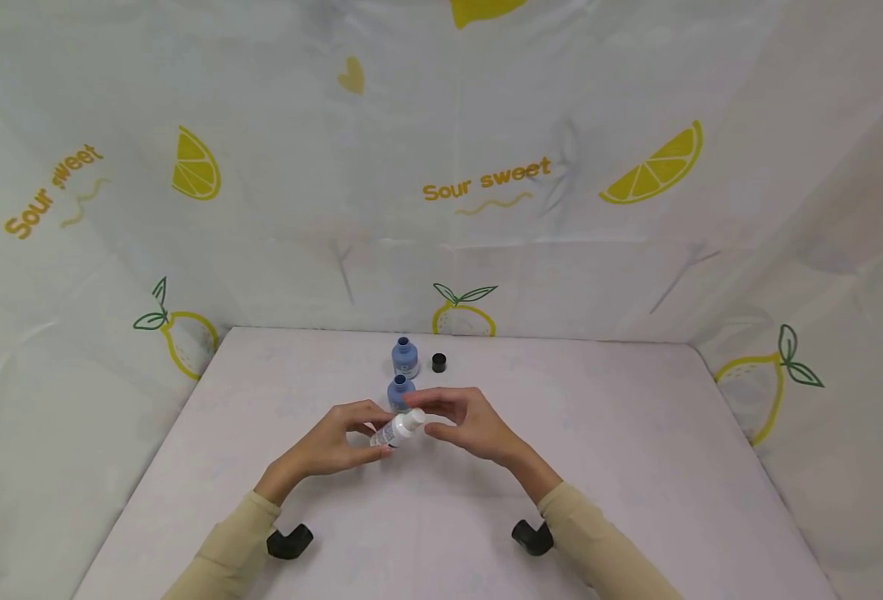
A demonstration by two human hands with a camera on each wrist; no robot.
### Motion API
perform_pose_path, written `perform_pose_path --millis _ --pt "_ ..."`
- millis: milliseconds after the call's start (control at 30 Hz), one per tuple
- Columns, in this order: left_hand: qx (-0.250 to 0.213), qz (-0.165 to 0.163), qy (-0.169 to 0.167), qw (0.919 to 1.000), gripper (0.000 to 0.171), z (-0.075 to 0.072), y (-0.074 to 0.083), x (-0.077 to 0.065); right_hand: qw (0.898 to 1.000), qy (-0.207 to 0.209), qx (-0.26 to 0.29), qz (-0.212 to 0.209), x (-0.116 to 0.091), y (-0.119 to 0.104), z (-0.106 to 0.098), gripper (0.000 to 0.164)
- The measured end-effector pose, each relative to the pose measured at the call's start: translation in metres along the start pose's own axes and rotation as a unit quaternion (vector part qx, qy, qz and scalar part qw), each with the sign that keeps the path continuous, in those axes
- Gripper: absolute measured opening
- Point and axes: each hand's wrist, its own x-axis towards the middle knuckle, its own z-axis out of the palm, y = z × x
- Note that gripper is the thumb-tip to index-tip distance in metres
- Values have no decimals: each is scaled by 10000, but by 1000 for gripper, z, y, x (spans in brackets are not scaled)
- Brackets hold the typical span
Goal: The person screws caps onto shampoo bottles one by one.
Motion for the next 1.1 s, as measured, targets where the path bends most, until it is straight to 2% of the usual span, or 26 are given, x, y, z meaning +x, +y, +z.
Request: perform_pose_path --millis 200,667,1100 --pt "-5 17 -29 10000 47 0 0 0 9999 -34 -150 -19 1 -1 1 33" --pt "53 77 -49 9999 46 -1 0 0 9995 22 -281 -138 1 0 1 32" --pt "71 46 -16 10000 45 -1 0 -2 9986 276 -419 155 0 0 7 32"
